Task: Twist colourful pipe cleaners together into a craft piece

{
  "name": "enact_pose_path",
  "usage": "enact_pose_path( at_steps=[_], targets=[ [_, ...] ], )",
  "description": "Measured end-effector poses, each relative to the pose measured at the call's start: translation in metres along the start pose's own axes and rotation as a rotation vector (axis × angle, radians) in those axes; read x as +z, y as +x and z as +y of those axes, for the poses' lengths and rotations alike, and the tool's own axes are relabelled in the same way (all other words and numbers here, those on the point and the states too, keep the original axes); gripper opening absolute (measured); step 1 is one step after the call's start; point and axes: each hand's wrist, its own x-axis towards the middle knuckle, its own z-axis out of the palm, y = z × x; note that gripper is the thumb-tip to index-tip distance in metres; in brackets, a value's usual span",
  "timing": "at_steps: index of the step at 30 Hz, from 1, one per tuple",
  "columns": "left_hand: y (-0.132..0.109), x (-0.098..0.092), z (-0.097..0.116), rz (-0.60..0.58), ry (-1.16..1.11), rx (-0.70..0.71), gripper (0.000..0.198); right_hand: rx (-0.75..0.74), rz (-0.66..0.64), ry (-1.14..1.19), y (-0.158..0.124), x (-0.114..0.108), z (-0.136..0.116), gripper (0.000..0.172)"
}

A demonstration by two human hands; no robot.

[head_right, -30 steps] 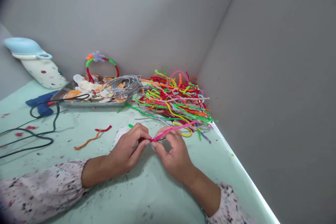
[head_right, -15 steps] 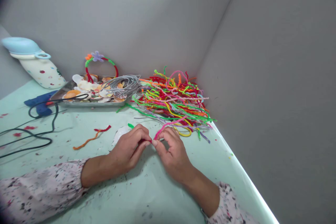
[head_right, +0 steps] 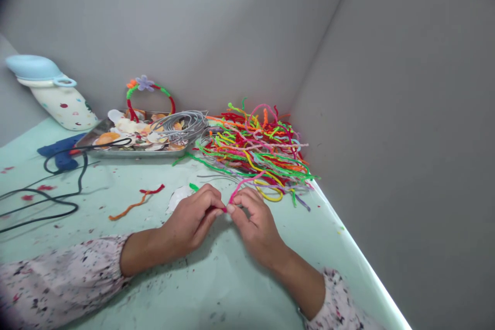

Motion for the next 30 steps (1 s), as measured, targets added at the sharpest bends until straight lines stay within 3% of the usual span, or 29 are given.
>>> enact_pose_path(
  at_steps=[21,30],
  targets=[
    [-0.0007,-0.0009,-0.0015,0.037,-0.073,-0.040,0.010,-0.023,0.028,-0.005,0.0008,0.0016,0.0017,0.018],
    [-0.0012,-0.0014,0.0000,-0.004,-0.065,-0.031,0.005,-0.031,0.025,0.013,-0.0001,0.0022,-0.0023,0.019]
  ],
)
